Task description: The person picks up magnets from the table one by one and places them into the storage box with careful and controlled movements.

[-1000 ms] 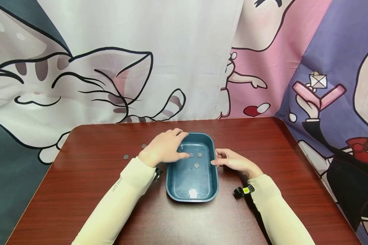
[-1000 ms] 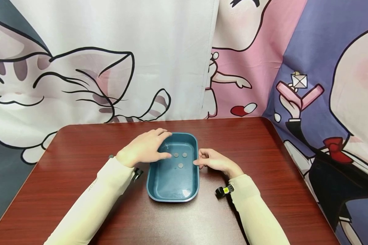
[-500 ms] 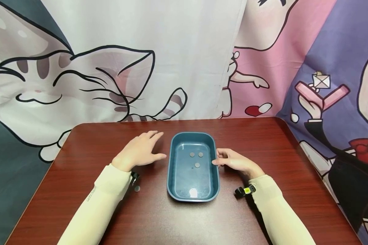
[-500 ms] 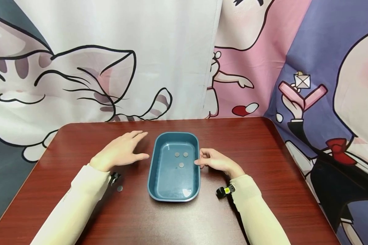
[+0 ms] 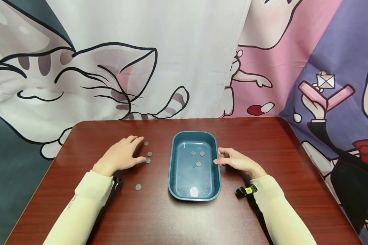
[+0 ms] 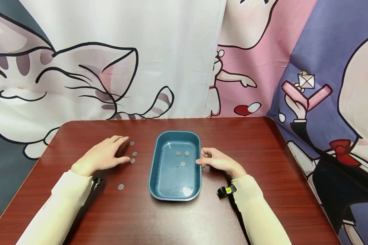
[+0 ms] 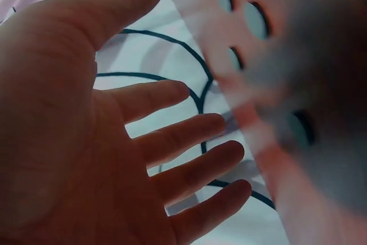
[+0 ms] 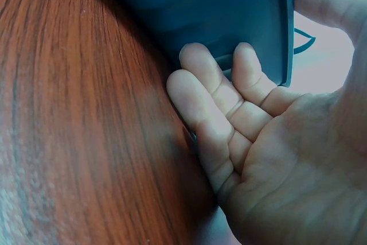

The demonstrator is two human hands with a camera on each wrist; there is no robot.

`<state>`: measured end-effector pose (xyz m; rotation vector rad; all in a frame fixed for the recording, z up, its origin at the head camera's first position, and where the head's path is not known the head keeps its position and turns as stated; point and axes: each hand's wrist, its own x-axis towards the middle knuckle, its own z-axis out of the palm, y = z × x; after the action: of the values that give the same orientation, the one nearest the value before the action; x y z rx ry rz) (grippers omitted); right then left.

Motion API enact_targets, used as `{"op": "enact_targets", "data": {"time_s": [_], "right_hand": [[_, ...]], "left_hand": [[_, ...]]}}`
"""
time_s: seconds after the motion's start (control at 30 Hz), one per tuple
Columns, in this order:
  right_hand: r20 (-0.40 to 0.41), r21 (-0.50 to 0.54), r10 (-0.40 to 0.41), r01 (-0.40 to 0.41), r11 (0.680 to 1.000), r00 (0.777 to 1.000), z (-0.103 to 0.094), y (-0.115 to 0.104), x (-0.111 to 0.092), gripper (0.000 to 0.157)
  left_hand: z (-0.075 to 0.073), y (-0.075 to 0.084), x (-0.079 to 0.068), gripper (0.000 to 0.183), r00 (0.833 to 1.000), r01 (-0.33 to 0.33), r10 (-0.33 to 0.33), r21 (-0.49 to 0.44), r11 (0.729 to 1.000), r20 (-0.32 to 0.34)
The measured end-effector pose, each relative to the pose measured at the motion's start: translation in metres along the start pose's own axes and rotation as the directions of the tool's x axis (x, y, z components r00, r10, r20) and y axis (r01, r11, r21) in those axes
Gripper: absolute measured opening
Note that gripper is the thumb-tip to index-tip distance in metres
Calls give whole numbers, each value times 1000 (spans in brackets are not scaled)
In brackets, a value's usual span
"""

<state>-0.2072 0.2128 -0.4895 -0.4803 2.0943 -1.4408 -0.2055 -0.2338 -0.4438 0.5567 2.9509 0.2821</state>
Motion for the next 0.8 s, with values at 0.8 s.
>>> {"op": "enact_targets", "data": {"time_s": [0.8], "right_hand": [[-10,-16,0,-1,1000,1000,0,-1,-1,22]], "left_hand": [[14,-32,-16,26,994,-68,73,60,996,-82]]}}
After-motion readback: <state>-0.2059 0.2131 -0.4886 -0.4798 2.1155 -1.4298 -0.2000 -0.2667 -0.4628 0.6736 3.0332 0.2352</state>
